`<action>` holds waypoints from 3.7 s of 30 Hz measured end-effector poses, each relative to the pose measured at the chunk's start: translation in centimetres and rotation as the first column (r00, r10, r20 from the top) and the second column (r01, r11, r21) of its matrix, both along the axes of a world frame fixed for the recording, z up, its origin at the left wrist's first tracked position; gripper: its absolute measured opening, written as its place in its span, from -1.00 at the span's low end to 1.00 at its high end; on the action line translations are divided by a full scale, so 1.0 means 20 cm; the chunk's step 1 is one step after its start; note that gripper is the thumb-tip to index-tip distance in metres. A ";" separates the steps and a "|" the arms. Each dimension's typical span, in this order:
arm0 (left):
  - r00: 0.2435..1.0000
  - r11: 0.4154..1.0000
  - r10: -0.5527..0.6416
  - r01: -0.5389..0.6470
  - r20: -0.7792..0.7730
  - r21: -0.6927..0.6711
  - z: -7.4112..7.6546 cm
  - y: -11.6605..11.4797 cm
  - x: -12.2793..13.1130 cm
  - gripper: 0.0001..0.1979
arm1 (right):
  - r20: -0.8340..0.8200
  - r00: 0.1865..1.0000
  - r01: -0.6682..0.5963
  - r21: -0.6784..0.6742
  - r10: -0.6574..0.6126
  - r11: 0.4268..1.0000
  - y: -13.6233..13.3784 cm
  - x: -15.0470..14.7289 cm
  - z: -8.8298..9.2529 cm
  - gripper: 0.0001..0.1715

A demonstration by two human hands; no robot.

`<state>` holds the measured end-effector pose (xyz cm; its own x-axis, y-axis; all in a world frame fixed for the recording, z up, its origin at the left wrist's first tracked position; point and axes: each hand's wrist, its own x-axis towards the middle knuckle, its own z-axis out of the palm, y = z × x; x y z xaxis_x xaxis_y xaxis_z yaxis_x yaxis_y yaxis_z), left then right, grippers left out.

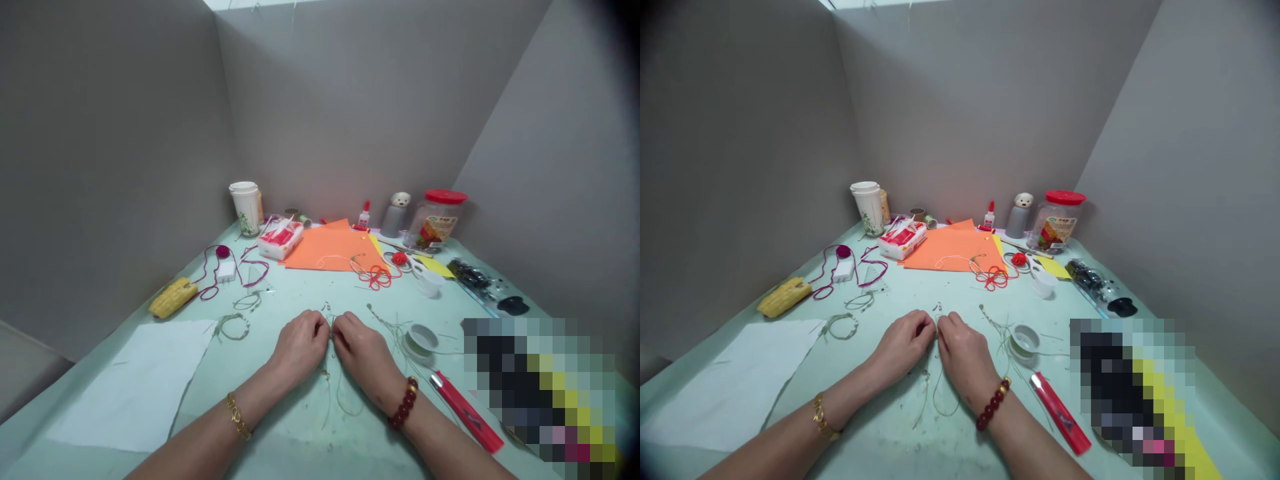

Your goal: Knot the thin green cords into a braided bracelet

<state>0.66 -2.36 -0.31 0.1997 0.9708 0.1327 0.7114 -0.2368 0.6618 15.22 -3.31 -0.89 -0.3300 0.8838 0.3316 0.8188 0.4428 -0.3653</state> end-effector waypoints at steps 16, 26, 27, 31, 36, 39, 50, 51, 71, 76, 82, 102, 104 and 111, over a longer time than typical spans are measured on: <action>0.999 0.999 0.029 -0.028 0.024 -0.044 0.01 0.01 0.00 -0.78 | -0.122 0.992 -0.026 -0.046 0.021 0.999 0.01 0.01 0.01 -0.81; 1.000 0.999 0.019 -0.020 -0.008 -0.025 0.00 0.01 0.00 -0.79 | -0.312 0.950 -0.019 -0.086 -0.009 0.996 0.02 0.01 0.02 -0.85; 1.000 0.999 0.019 -0.019 -0.010 -0.026 0.00 0.01 0.00 -0.79 | -0.292 0.957 -0.022 -0.079 -0.002 0.997 0.02 0.01 0.02 -0.84; 1.000 1.000 0.019 -0.019 -0.019 -0.012 -0.01 0.01 0.00 -0.78 | -0.181 0.983 -0.057 -0.079 0.042 0.995 0.00 0.01 0.01 -0.84; 1.000 1.000 0.013 -0.014 -0.018 -0.014 -0.01 0.01 -0.01 -0.80 | -0.339 0.939 -0.114 -0.152 0.057 0.982 -0.01 -0.01 0.07 -0.85; 1.000 1.000 0.005 -0.005 -0.011 -0.023 -0.01 0.01 -0.01 -0.80 | -0.425 0.895 -0.305 -0.356 0.137 0.884 -0.06 0.00 0.19 -0.87; 1.000 1.000 -0.025 0.025 0.009 0.017 -0.02 0.00 -0.02 -0.81 | -0.321 0.929 0.025 -0.444 -0.185 0.896 0.00 0.05 0.18 -0.91; 1.000 1.000 -0.028 0.028 0.013 0.013 -0.02 0.00 -0.02 -0.81 | -0.300 0.934 0.059 -0.406 -0.194 0.912 0.02 0.04 0.13 -0.93; 0.996 0.989 -0.086 0.086 -0.008 0.119 -0.03 -0.04 0.02 -0.88 | -0.446 0.873 -0.086 -0.538 -0.196 0.838 0.04 0.05 0.08 -0.89; 0.996 0.996 -0.063 0.059 0.056 0.071 -0.04 -0.03 0.00 -0.89 | -0.536 0.787 -0.192 -0.683 -0.305 0.705 0.02 0.04 0.11 -0.78; 0.994 0.999 -0.046 0.045 0.104 0.005 -0.05 -0.01 0.00 -0.89 | -0.429 0.883 -0.025 -0.452 -0.192 0.892 0.02 0.01 0.06 -0.88; 0.980 0.997 -0.076 0.075 0.183 0.014 -0.05 -0.01 -0.01 -0.89 | -0.292 0.956 -0.069 -0.172 0.016 0.983 0.04 0.02 0.00 -0.81; 0.980 0.997 -0.081 0.077 0.181 0.031 -0.05 -0.01 -0.01 -0.90 | -0.292 0.956 -0.092 -0.166 0.040 0.982 0.04 0.02 0.00 -0.81; 0.977 0.997 -0.072 0.071 0.199 0.012 -0.05 -0.01 -0.01 -0.90 | -0.399 0.914 -0.045 -0.288 -0.077 0.957 0.05 0.03 0.04 -0.87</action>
<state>0.39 -2.60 -1.31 0.2379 0.9543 0.1809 0.5467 -0.2855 0.7872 15.77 -2.36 0.00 -0.2079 0.9640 0.1656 0.5807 0.2579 -0.7722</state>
